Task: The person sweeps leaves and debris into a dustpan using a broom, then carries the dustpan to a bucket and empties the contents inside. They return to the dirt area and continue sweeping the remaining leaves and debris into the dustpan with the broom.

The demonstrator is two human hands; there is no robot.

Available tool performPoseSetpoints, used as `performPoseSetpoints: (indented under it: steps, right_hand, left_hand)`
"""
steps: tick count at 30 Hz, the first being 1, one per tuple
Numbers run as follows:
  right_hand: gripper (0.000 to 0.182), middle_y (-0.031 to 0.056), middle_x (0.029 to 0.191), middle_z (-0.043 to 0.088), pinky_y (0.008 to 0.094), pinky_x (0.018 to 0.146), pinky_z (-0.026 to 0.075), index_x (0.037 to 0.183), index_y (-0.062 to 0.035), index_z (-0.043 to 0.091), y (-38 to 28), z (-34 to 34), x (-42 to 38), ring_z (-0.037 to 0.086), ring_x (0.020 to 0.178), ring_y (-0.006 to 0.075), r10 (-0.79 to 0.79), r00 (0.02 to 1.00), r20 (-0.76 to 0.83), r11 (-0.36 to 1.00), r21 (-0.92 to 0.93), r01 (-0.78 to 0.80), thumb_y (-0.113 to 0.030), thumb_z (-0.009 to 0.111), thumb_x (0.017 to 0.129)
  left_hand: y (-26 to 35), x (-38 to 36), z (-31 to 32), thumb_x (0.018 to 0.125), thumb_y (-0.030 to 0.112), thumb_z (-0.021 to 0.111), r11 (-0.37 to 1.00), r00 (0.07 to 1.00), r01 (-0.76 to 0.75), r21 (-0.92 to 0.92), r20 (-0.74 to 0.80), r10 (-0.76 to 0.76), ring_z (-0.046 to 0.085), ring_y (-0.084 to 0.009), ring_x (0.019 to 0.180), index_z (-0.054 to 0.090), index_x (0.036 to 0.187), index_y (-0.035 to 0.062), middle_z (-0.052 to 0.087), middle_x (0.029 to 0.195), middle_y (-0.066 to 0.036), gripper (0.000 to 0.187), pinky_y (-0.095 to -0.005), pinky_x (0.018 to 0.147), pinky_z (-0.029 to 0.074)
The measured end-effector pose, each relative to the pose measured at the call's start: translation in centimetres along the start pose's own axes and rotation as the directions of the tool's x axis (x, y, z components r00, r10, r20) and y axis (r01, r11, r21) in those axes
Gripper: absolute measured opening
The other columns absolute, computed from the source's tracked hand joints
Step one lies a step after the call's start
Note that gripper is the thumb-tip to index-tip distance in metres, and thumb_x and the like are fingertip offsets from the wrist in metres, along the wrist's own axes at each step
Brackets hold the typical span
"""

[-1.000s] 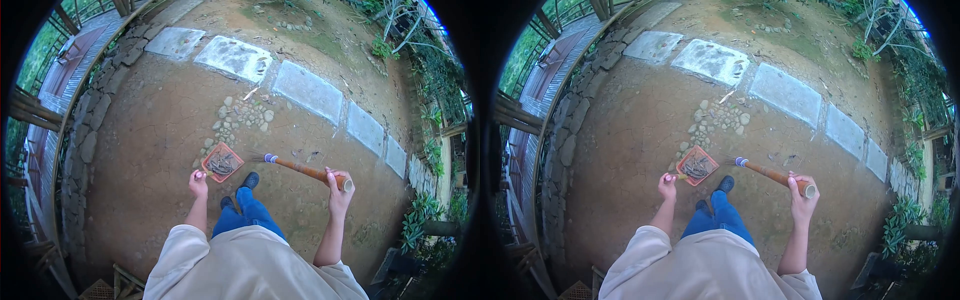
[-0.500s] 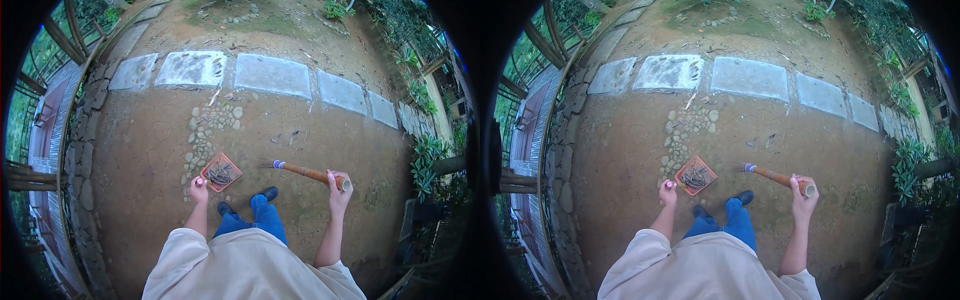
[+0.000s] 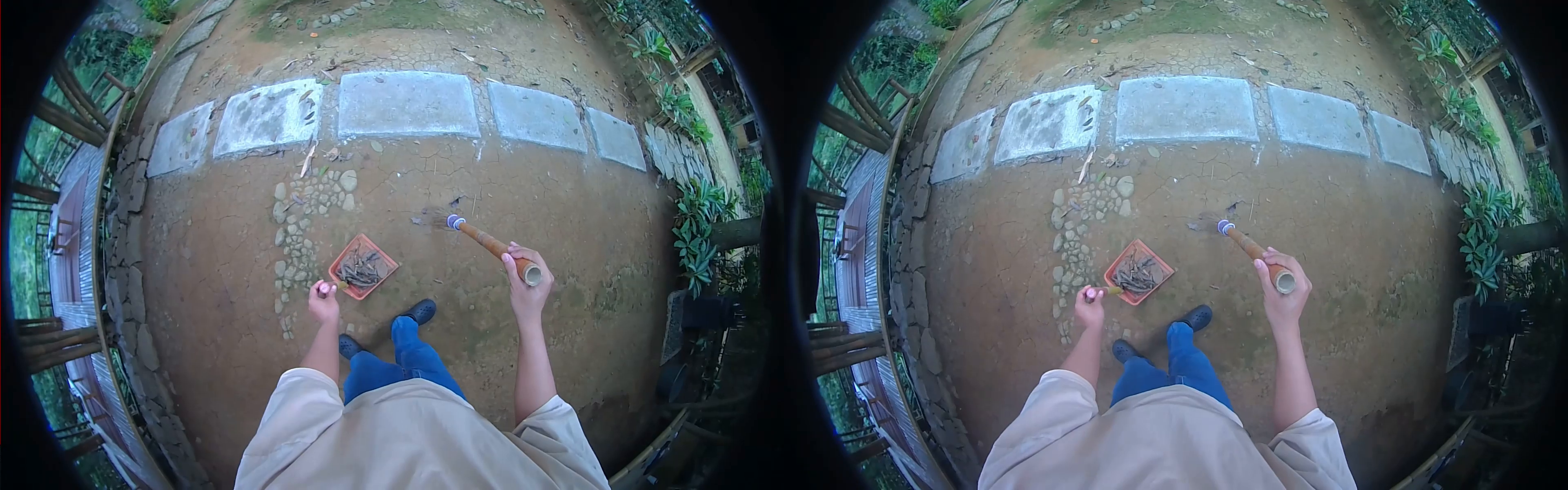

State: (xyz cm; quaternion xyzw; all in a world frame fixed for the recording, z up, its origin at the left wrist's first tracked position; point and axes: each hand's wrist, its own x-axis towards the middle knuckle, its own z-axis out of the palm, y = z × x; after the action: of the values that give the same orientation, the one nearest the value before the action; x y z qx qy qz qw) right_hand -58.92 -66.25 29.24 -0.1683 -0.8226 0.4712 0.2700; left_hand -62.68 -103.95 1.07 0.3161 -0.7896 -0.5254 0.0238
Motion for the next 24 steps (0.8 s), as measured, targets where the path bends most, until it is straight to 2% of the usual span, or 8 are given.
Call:
performPoseSetpoints:
  steps: [3,6,9,13,17,21,24]
  right_hand:
    - [0.014,0.0108,0.092,0.071,0.0368,0.089,0.054,0.089,0.0003,0.066,3.6,0.7,2.6,0.071,0.101,0.0285,-0.084,0.996,0.034,0.996,-0.012,0.085,0.001,0.078,0.080]
    - [0.016,0.0109,0.093,0.071,0.0367,0.089,0.054,0.089,-0.0001,0.066,6.9,1.4,4.5,0.071,0.103,0.0284,-0.124,0.990,0.072,0.992,-0.010,0.125,0.001,0.078,0.080]
    - [0.017,0.0107,0.094,0.071,0.0374,0.089,0.054,0.089,-0.0007,0.065,9.1,1.8,5.3,0.070,0.105,0.0297,-0.139,0.981,0.134,0.990,-0.005,0.141,0.001,0.079,0.079]
    - [0.018,0.0102,0.093,0.071,0.0384,0.089,0.055,0.088,-0.0010,0.065,9.8,1.9,4.6,0.070,0.104,0.0304,-0.128,0.964,0.235,0.992,0.032,0.124,0.000,0.079,0.078]
    - [0.016,0.0093,0.091,0.071,0.0376,0.091,0.053,0.087,-0.0007,0.065,7.7,1.0,3.0,0.070,0.101,0.0269,-0.058,0.942,0.331,0.997,0.073,0.036,0.005,0.077,0.079]
    - [0.015,0.0101,0.090,0.071,0.0385,0.090,0.055,0.086,-0.0006,0.065,5.0,-1.7,2.8,0.071,0.100,0.0266,0.030,0.953,0.302,0.989,0.127,-0.072,0.004,0.077,0.079]
    - [0.014,0.0096,0.089,0.071,0.0395,0.092,0.054,0.086,-0.0002,0.064,3.1,-3.8,2.5,0.070,0.099,0.0250,0.110,0.965,0.240,0.963,0.214,-0.163,0.006,0.075,0.081]
  left_hand:
    - [0.6,-0.1,3.6,0.078,-0.004,0.078,1.000,1.000,-0.016,0.025,-0.012,0.017,0.069,-0.0168,0.097,0.065,0.115,0.0067,0.070,0.105,-0.008,0.041,-0.0306,0.085,0.055]
    - [-0.7,0.3,7.0,0.078,-0.004,0.078,0.998,0.998,-0.038,-0.055,-0.058,0.035,0.068,-0.0180,0.098,0.065,0.115,0.0062,0.069,0.108,-0.008,0.041,-0.0314,0.085,0.056]
    - [-1.7,0.5,9.4,0.077,-0.005,0.078,0.990,1.000,-0.018,-0.139,-0.026,0.015,0.068,-0.0195,0.100,0.064,0.115,0.0053,0.068,0.109,-0.009,0.041,-0.0325,0.087,0.056]
    - [-1.7,-0.4,11.0,0.077,-0.006,0.078,0.996,1.000,0.029,-0.079,0.008,-0.028,0.067,-0.0204,0.103,0.063,0.116,0.0041,0.067,0.110,-0.011,0.043,-0.0332,0.090,0.055]
    - [-2.5,-1.1,12.2,0.078,-0.006,0.077,0.989,1.000,0.011,-0.149,0.013,-0.010,0.067,-0.0210,0.104,0.062,0.118,0.0042,0.067,0.112,-0.012,0.043,-0.0331,0.091,0.054]
    - [-1.2,-1.6,11.9,0.079,-0.006,0.076,0.989,0.997,0.072,-0.131,0.029,-0.069,0.067,-0.0216,0.106,0.062,0.118,0.0044,0.066,0.115,-0.012,0.042,-0.0331,0.091,0.054]
    - [-1.3,-1.3,11.5,0.077,-0.008,0.077,0.980,0.999,0.045,-0.192,0.015,-0.043,0.066,-0.0193,0.102,0.062,0.115,0.0033,0.065,0.112,-0.009,0.043,-0.0319,0.089,0.055]
